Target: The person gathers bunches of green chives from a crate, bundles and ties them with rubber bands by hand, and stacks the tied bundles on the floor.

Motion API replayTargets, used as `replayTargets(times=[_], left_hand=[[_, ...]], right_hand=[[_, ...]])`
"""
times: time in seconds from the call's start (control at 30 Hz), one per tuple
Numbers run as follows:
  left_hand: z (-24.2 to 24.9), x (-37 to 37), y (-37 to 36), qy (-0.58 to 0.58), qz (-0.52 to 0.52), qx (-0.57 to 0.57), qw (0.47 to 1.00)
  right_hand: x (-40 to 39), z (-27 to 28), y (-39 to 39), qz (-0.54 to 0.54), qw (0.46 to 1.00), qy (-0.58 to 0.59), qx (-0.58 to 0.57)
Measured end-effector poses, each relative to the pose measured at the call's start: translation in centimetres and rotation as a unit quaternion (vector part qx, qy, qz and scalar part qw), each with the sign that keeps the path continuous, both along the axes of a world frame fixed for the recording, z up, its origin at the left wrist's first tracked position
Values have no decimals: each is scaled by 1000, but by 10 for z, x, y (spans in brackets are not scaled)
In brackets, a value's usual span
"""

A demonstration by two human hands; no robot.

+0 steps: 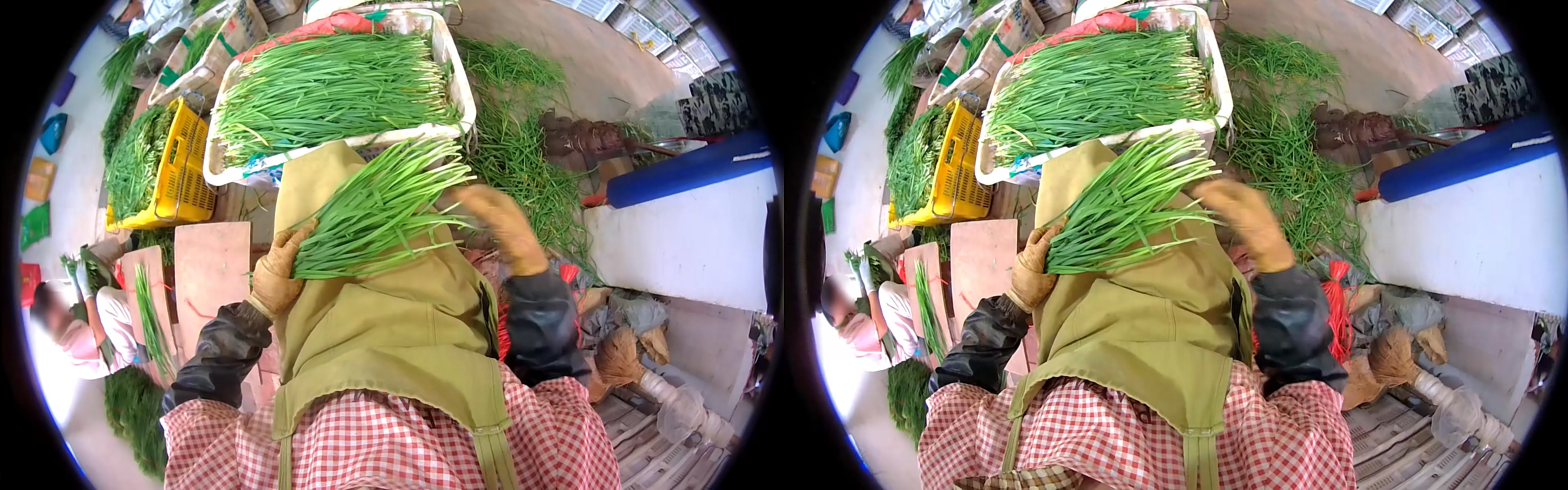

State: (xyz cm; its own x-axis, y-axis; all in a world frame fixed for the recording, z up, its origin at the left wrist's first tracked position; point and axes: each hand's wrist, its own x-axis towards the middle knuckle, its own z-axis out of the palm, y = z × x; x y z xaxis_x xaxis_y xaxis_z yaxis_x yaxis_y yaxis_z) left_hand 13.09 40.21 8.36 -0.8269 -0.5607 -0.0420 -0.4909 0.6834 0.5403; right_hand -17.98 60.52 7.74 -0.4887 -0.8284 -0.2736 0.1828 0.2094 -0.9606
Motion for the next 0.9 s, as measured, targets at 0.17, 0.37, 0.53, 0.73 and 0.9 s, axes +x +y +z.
replayTargets(times=[0.17,0.37,0.53,0.73,0.9], left_hand=[[29,4,-12,-37,-10,-28,999],[131,-64,-46,-218,-155,-227,936],[174,-209,-65,-370,-365,-250,817],[233,-296,-1,-433,-209,-4,877],[245,-249,22,-302,-138,205,921]], right_hand=[[2,-54,-45,54,990,-112,-72],[-24,-93,-16,-6,976,-218,-18],[1,-132,49,-55,945,-318,42],[33,-94,74,84,880,-417,-211],[17,-74,21,44,761,-493,-419]])
